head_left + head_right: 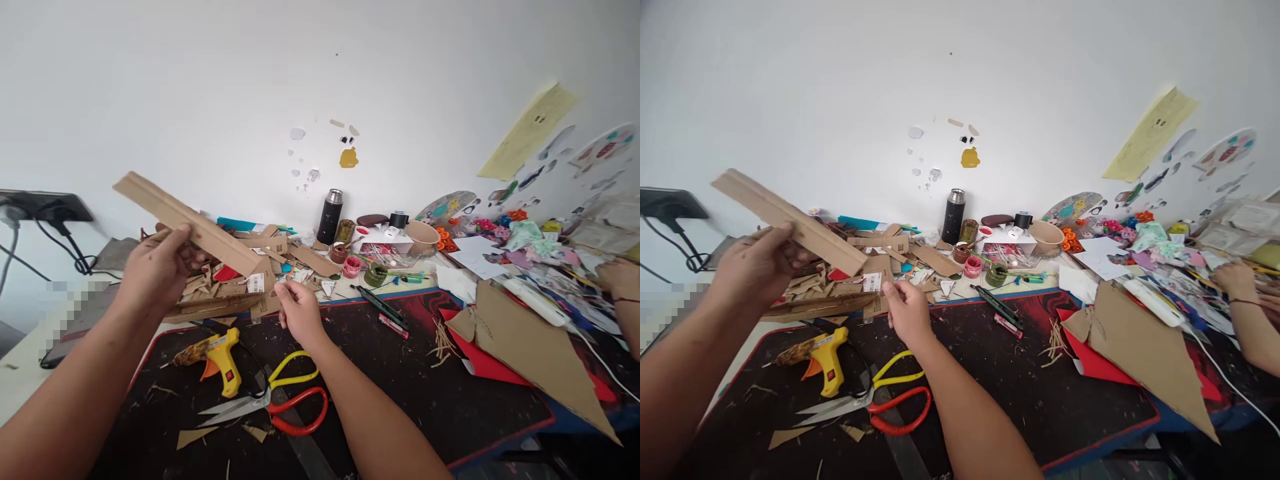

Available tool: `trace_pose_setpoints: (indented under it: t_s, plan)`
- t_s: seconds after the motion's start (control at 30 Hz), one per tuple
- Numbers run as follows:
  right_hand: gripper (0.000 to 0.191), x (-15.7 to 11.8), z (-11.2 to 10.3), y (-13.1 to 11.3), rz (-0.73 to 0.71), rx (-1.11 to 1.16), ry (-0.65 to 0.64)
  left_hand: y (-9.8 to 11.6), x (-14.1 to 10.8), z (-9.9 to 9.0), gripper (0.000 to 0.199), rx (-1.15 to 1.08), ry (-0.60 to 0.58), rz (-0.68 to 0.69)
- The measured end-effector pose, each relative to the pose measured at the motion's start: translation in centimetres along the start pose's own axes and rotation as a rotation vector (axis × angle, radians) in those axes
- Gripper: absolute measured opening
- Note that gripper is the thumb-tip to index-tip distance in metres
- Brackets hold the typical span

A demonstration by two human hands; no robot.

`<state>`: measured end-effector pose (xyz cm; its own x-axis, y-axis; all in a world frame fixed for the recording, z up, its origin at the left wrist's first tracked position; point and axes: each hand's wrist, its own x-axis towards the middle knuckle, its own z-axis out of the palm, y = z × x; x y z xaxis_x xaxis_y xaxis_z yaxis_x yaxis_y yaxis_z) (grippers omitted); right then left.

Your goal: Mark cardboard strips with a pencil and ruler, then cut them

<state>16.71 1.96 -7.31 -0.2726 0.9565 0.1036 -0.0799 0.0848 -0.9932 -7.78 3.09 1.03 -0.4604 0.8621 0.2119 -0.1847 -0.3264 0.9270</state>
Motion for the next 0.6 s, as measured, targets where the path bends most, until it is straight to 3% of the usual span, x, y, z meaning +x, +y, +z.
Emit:
trace_pose_setpoints:
  t_s: [0.13,0.3,0.43,0.6]
  plan:
    - [0.06,-0.3,0.0,0.4,0.012,-0.022,0.021,0.4,0.6,-0.5,0.032,-0.043,0.033,0.005]
    - [0.042,-2.1,-0.3,0.2,0.03,-0.236,-0.081,0.3,0.1,0.2,0.025,-0.071,-0.03,-0.038]
    - [0.025,-3.9,-1.7,-1.6,-0.039,-0.593,-0.172,0.4,-0.2,0.6,0.022,-0.095,-0.072,-0.065]
    - [0.023,-7.0,-3.7,-5.0,0.041,-0.812,-0.327,0.8,-0.5,1.0,0.024,-0.128,-0.09,-0.059]
